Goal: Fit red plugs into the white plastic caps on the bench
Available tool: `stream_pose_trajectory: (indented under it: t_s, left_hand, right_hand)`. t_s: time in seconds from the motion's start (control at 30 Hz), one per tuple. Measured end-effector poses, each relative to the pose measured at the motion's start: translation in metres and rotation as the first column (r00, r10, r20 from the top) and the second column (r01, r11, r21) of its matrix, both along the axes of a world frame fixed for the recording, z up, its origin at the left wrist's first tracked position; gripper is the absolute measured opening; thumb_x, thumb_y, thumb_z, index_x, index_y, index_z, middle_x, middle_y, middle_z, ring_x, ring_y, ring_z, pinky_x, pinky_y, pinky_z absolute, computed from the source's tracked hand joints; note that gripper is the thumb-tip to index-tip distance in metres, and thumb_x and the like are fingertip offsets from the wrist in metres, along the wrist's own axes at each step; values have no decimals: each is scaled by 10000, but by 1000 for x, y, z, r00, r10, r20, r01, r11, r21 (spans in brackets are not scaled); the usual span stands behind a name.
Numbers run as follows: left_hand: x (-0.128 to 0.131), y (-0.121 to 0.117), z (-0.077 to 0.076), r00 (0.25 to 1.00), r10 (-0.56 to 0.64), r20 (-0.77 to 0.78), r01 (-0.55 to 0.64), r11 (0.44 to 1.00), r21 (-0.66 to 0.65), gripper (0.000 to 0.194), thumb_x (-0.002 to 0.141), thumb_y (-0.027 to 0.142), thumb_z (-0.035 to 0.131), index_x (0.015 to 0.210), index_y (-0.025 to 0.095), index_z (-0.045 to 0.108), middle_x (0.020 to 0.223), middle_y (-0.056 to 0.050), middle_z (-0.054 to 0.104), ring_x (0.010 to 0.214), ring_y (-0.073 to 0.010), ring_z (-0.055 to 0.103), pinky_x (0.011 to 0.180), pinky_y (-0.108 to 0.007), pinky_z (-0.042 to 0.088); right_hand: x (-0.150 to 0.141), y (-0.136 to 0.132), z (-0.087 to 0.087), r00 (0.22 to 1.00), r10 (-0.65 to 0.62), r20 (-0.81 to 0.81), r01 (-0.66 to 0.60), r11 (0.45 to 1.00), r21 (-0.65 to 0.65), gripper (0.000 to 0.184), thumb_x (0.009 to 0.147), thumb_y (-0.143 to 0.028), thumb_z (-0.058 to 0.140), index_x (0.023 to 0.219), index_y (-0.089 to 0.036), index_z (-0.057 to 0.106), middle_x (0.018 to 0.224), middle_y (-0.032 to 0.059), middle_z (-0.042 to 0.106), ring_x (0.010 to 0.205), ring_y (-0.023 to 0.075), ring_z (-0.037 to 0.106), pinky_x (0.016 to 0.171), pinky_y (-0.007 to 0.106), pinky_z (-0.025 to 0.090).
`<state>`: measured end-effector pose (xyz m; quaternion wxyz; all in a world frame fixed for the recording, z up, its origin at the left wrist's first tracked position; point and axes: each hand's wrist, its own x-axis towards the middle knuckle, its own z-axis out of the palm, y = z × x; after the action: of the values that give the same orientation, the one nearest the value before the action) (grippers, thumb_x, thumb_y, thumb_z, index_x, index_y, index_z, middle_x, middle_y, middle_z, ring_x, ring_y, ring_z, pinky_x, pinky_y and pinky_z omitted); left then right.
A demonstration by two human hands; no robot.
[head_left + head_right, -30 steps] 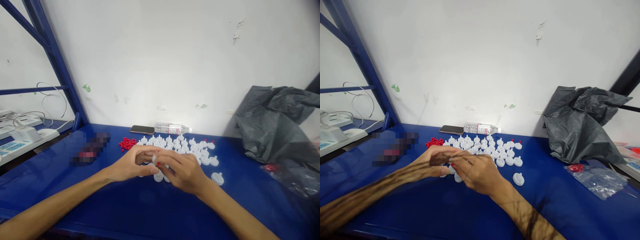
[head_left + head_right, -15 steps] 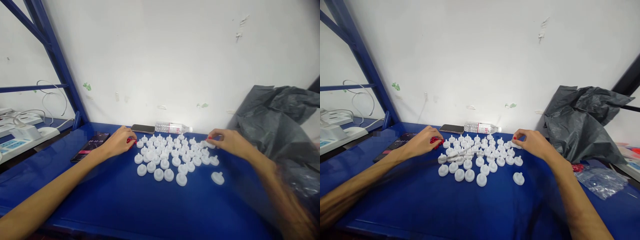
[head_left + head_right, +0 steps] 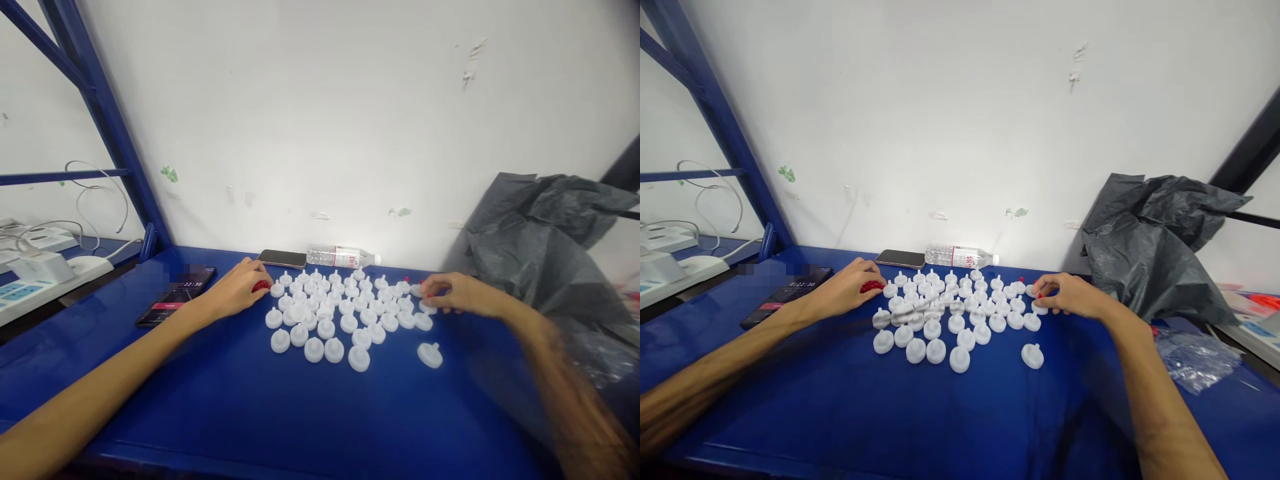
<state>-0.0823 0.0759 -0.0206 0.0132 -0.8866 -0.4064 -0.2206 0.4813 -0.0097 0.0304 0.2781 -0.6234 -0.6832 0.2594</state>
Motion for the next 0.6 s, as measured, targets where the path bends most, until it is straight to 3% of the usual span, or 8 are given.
stream_pose_trajectory:
  t_s: [0.1, 0.2, 0.3, 0.4, 0.5, 0.6]
  left_hand:
    - [0, 3, -3, 1000, 5, -24, -5, 1000, -16, 220, 1171, 202, 739, 1080, 208, 939, 1190, -139, 877, 1131, -334, 697, 1065, -453, 597]
    - [4, -3, 5, 999, 12, -38, -13, 1000, -28, 243, 1176, 199, 693, 1037, 208, 893, 1194, -144, 871, 1123, -336, 703, 1065, -469, 587]
    - [7, -11, 17, 1000, 20, -14, -21, 999, -32, 224, 1206, 218, 675, 1070, 215, 853, 1200, -138, 875, 1167, -342, 722, 1115, -483, 580]
    - [9, -16, 26, 997, 63, 39, -63, 998, 3, 189, 1215, 257, 662, 1139, 227, 833, 1202, -134, 911, 1194, -348, 747, 1119, -486, 609]
    - [10, -18, 30, 989, 101, 111, -103, 995, 16, 218, 1236, 301, 643, 1218, 226, 847, 1233, -138, 945, 1179, -336, 787, 1092, -477, 649]
    - [13, -23, 32, 981, 61, 184, -69, 997, 36, 235, 1253, 319, 663, 1246, 214, 872, 1262, -137, 961, 1192, -326, 830, 1109, -471, 679]
  right_hand:
    - [1, -4, 8, 1000, -10, -12, 10, 1000, 20, 280, 784, -520, 1104, 906, -305, 972, 957, 119, 961, 656, 243, 851, 547, 316, 604]
    - [7, -9, 8, 998, -13, -54, 13, 1000, 1, 260, 854, -538, 1097, 934, -311, 999, 784, 84, 876, 521, 186, 747, 466, 268, 495]
    - [13, -10, -3, 989, 109, -100, -122, 983, -138, 265, 927, -577, 1051, 1051, -342, 1039, 761, 96, 885, 451, 180, 735, 390, 235, 340]
    - [15, -8, -13, 962, 248, -114, -268, 940, -213, 237, 959, -580, 1024, 954, -344, 1032, 779, 127, 904, 488, 211, 789, 365, 232, 289]
    - [12, -10, -6, 967, 245, -73, -254, 951, -176, 291, 954, -605, 1038, 841, -338, 1009, 723, 126, 863, 518, 205, 777, 412, 251, 408]
    - [0, -19, 16, 992, 97, -77, -102, 993, -54, 427, 880, -744, 1069, 815, -329, 992, 860, 167, 917, 665, 200, 829, 548, 296, 567]
